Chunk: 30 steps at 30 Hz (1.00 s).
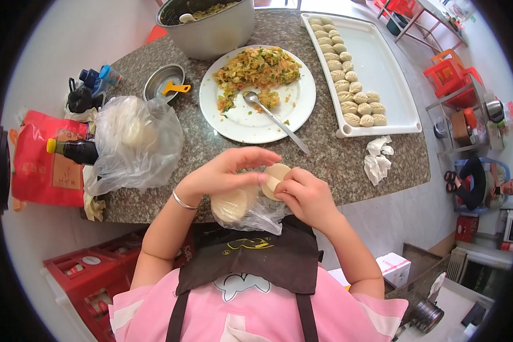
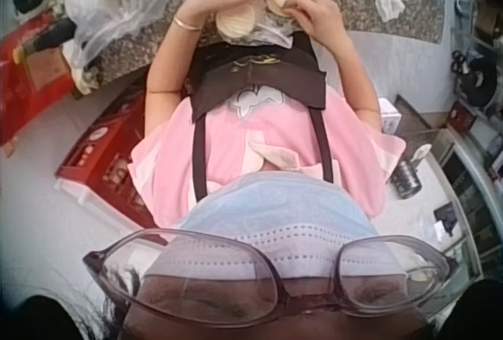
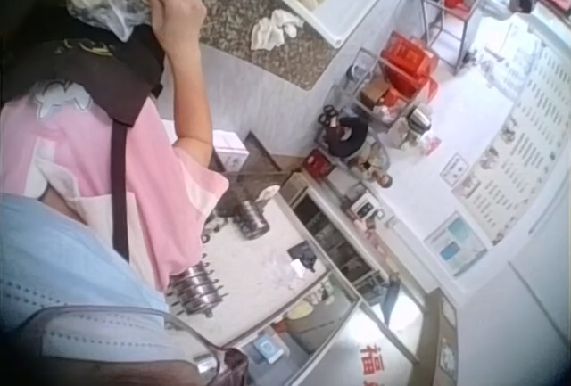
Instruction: The person is preparing and folding dumplings by placing filling on a wrapper and pinching it shut.
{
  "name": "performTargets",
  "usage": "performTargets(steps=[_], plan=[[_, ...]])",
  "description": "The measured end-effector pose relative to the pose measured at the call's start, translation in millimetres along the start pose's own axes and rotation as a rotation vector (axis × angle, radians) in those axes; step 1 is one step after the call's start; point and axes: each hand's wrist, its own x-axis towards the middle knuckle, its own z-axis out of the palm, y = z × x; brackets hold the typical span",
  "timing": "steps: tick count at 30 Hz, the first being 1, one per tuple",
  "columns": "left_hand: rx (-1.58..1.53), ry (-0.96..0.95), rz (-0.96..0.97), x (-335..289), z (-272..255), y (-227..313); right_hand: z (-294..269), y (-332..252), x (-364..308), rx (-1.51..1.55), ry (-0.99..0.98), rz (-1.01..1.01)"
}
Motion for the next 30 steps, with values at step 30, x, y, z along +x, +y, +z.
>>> performTargets(steps=[30], plan=[[-0.989, 0.652, -0.033, -68, -19, -23, -13, 18, 29, -0.242, 0.243, 0.199]])
